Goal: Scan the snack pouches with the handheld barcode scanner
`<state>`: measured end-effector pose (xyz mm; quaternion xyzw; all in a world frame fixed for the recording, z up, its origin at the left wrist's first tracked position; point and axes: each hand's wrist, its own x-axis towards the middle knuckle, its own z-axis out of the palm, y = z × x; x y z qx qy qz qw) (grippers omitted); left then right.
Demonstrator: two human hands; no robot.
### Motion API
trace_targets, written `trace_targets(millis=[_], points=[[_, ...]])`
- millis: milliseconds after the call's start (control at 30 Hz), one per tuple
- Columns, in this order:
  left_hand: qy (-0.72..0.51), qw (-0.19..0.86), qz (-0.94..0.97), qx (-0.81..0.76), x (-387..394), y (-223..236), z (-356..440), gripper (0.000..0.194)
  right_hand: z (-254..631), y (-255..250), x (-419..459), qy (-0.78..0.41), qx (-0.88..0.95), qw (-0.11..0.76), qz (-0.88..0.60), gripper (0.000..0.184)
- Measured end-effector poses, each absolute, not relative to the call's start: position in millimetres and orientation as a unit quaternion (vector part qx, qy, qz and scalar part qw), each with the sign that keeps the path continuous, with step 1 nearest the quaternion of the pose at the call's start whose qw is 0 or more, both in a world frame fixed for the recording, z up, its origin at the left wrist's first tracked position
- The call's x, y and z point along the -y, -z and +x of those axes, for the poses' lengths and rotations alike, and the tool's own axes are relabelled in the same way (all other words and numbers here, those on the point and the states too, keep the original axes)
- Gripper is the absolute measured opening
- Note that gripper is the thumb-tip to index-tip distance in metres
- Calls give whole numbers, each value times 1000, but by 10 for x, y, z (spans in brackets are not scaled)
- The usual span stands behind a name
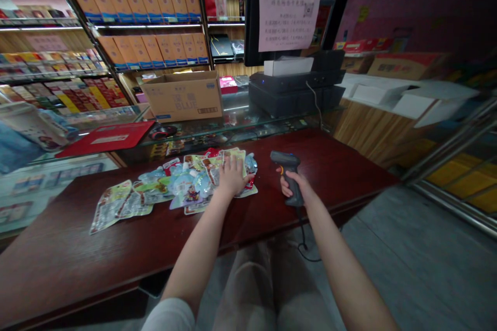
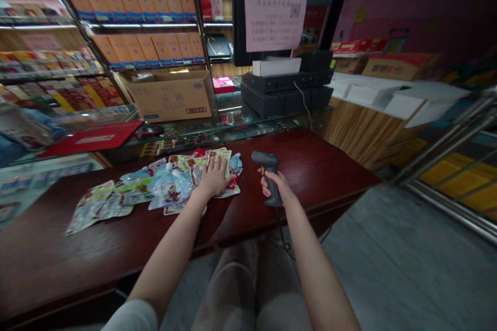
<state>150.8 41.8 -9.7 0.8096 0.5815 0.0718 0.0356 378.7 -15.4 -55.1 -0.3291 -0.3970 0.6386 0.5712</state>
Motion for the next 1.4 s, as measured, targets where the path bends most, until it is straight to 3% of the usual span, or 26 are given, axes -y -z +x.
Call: trace_targets(millis=[233,367,533,767,1000,1067,1400], points=[[-66,45,801,-594,-383,140,1532,75,3825,546,111,-635,370,585,-343,36],[-156,-32,802,-575,-355,110,1559,75,3823,473,145,-646,362,581,-337,39],[-300,-66,829,-467,-255,40,1657,53,3807,404,171,-645,352,586,-341,33],[-309,139,848,-408,-5,115,1872,32,3747,445,170,-569,376,588,-434,42],[-365,519,702,-324,-9,378,2138,53,3737,506,172,-511,404,638,-411,56],[-384,586,649,-296,-43,445,2178,60,3747,520,152,-506,405,645,-406,60],[-414,652,571,-277,13,387,2189,72,3728,516,138,-520,438,609,-410,55]])
